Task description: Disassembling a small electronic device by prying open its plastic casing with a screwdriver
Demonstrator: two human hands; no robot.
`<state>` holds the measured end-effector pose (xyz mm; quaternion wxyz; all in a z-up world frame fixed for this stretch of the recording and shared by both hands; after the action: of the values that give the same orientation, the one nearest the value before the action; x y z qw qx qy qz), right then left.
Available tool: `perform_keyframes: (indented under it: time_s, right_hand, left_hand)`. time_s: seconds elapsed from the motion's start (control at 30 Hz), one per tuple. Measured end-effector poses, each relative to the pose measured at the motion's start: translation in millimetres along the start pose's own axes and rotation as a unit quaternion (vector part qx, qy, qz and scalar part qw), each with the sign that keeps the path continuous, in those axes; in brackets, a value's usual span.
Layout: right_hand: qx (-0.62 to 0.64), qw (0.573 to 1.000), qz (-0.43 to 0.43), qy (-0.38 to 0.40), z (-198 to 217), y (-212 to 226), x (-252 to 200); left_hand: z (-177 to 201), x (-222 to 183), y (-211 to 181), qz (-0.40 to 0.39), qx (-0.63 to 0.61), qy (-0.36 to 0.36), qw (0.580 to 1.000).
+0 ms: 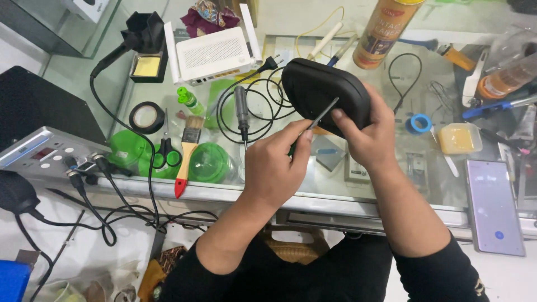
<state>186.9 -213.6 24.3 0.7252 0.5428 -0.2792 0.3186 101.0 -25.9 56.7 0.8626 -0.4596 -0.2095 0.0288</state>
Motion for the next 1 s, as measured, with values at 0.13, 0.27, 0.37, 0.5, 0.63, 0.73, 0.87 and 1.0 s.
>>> perform_keyframes:
  time_s: [0.13,0.27,0.37,0.5,0.63,0.73,0.87,1.0]
  right_hand:
    - [-0.008,1.000,0.003,0.010,-5,-8,-3]
    - [-0.007,0.999,0.034,-0.003,-6,22,6]
    - [-0.005,0.999,0.045,-0.013,0,6,0]
    - [0.059,0.997,0.021,-0.034,9,-21,-10]
    - [0.248,0.960,-0.020,-0.132,1,-38,-19]
    - [0.330,0.925,-0.052,-0.179,-3,-41,-18]
    - [0.384,0.900,-0.076,-0.190,-6,-31,-13]
    - [0.390,0.894,-0.088,-0.202,-9,-37,-21]
  left_hand:
    - [-2,0,8,0.007,0.003,0.011,1.000]
    - [6,-4,-7,-0.013,0.020,-0.005,1.000]
    - [10,-4,-4,0.001,0.030,-0.004,1.000]
    - [24,13,30,0.056,-0.104,0.002,0.993]
    - [45,36,43,-0.017,-0.162,-0.090,0.983]
    - [47,35,23,-0.125,-0.181,-0.058,0.974]
    - [39,39,31,-0.107,-0.218,-0.022,0.970]
    - [52,33,12,-0.139,-0.137,-0.082,0.977]
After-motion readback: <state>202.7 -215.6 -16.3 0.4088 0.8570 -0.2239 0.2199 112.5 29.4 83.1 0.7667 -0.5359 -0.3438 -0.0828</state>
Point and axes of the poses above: each hand's wrist, its own x-axis towards the middle knuckle, its own z-axis out of the back of the hand, y = z × x, the point moved 10 cm from there along x, towards the middle knuckle, and after that the axes turned 15 degrees about z, right-handed, at the moved point
